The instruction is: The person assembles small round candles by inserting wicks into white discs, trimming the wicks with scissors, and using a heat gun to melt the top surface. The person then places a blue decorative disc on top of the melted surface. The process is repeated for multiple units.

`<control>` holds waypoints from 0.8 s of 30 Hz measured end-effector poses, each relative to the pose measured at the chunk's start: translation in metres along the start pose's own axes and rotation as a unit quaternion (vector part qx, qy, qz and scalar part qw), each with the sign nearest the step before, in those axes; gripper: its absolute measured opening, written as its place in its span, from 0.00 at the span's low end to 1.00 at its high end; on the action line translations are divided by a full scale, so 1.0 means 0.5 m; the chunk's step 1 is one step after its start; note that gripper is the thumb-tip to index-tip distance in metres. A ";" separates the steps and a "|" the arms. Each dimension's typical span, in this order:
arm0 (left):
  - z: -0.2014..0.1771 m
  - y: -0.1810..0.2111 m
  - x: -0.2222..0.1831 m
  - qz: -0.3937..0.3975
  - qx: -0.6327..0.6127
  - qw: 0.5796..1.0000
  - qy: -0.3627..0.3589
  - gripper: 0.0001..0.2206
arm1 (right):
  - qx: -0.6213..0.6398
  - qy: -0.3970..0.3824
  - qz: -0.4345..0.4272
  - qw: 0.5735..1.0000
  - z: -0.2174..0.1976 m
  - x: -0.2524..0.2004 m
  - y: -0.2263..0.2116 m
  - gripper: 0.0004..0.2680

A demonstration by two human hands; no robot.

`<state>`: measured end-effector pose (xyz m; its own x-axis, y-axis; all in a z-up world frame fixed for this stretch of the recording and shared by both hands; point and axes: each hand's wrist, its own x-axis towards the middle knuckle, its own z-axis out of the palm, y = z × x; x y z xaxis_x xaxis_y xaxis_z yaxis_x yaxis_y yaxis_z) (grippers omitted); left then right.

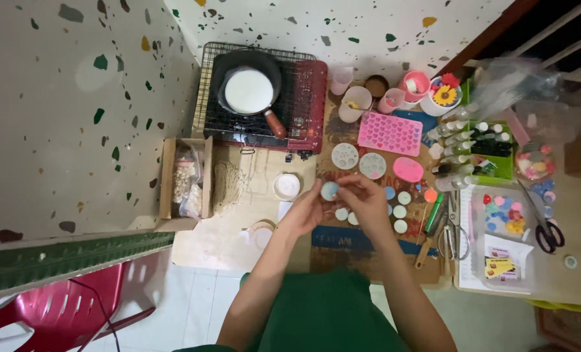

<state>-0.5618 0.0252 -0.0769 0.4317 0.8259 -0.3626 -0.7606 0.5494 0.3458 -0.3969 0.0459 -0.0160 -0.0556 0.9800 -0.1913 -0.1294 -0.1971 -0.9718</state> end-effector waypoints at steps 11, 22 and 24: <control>0.007 -0.010 -0.010 -0.002 0.022 1.000 0.018 0.19 | -0.197 -0.039 -0.102 0.974 0.014 -0.036 -0.081 0.06; 0.039 -0.006 -0.025 -0.018 0.032 0.999 0.032 0.18 | -0.430 -0.061 -0.232 0.870 0.022 -0.063 -0.130 0.09; 0.074 0.011 -0.044 -0.011 0.030 0.999 0.031 0.17 | -0.424 -0.048 -0.226 0.876 0.030 -0.070 -0.127 0.08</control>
<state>-0.5576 0.0144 -0.0352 0.4162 0.8052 -0.4225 -0.7195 0.5757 0.3884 -0.4014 0.0238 0.0546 -0.2761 0.9376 0.2115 0.6204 0.3419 -0.7058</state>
